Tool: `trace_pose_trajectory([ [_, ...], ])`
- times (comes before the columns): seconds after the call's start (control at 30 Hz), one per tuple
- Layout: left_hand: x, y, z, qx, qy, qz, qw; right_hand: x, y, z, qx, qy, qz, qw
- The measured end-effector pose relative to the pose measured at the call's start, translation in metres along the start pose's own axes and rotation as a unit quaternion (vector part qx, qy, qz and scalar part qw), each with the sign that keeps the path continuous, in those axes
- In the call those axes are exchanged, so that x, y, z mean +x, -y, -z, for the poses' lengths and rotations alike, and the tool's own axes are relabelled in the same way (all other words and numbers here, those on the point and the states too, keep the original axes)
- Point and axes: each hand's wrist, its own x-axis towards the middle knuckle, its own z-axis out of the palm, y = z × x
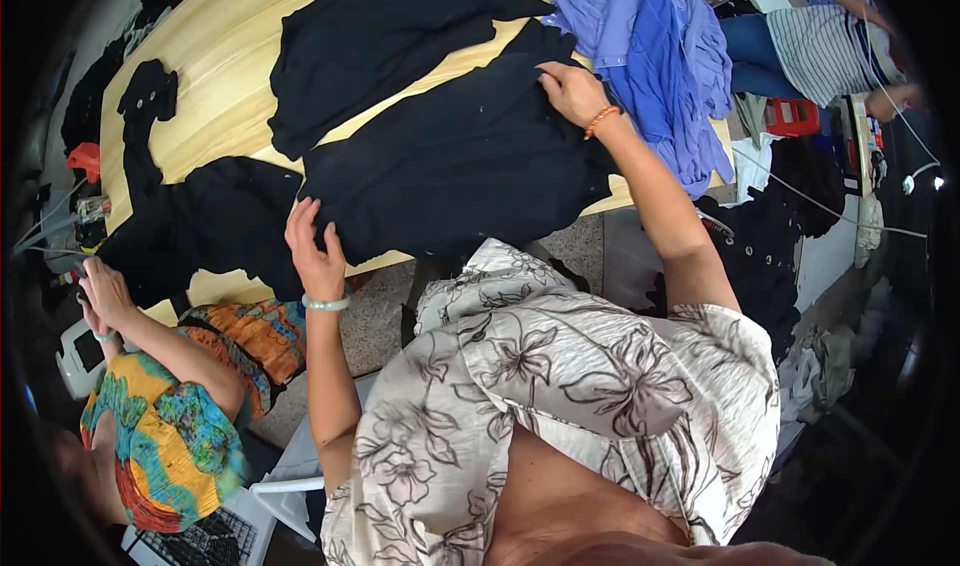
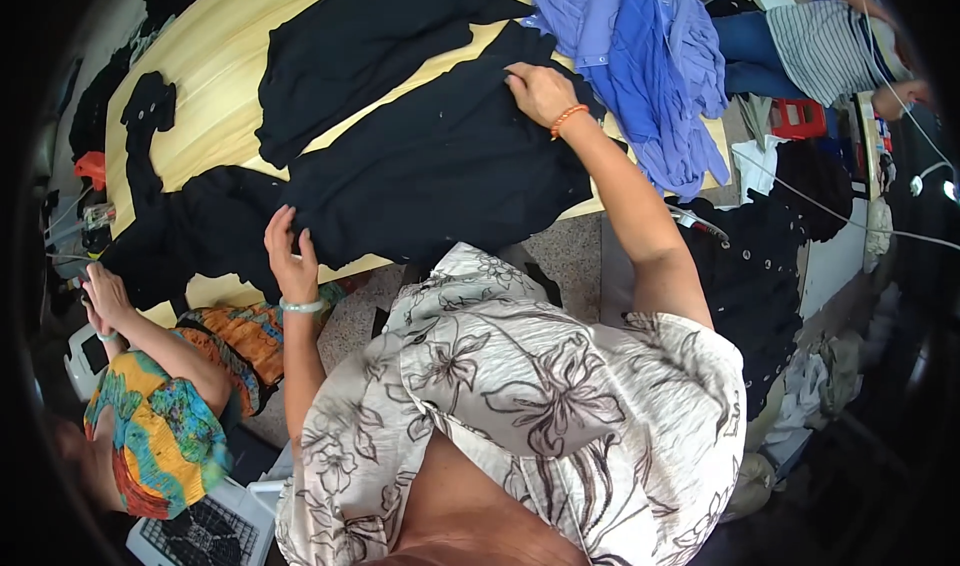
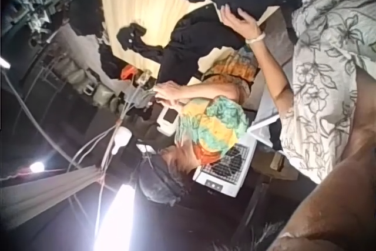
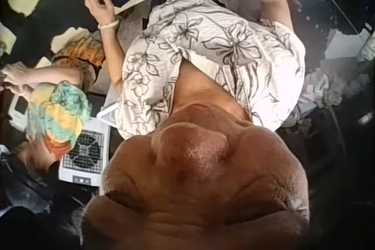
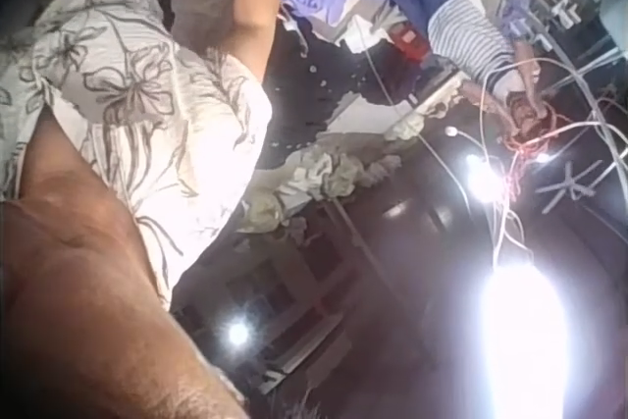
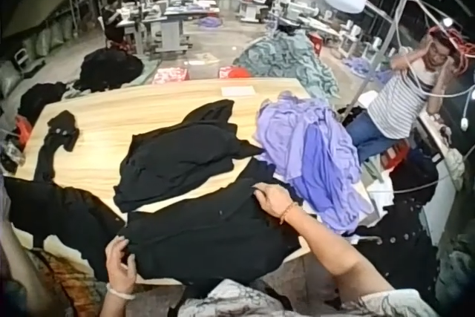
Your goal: Attaching tags and fasteners to black garments at a workbench in a factory setting.
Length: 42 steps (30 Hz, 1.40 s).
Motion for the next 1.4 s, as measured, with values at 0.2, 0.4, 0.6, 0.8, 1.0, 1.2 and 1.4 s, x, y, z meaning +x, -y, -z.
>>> trace_pose_trajectory([
  [0.2,0.019,0.021,0.003,0.054,0.016,-0.110,0.992,-0.021,0.003,0.074,0.159,0.002,0.053,0.986],
  [0.4,0.029,0.019,0.016,0.072,0.071,-0.139,0.985,-0.043,-0.009,0.127,0.352,0.090,-0.033,0.931],
  [0.6,0.046,0.016,0.011,0.110,0.107,-0.157,0.976,-0.017,-0.032,0.098,0.178,-0.048,-0.130,0.974],
  [0.8,0.049,0.031,0.000,0.013,0.142,-0.028,0.989,-0.043,0.000,0.063,0.104,0.162,0.022,0.981],
  [1.0,0.044,0.022,-0.008,-0.066,0.054,0.008,0.996,-0.059,0.007,0.068,-0.038,0.151,0.016,0.988],
  [1.2,0.023,-0.023,-0.018,-0.062,0.051,0.020,0.997,-0.038,0.000,0.025,-0.030,-0.025,0.091,0.995],
  [1.4,0.008,-0.031,0.004,-0.176,0.107,0.217,0.954,-0.012,0.000,0.006,0.002,0.024,0.062,0.998],
])
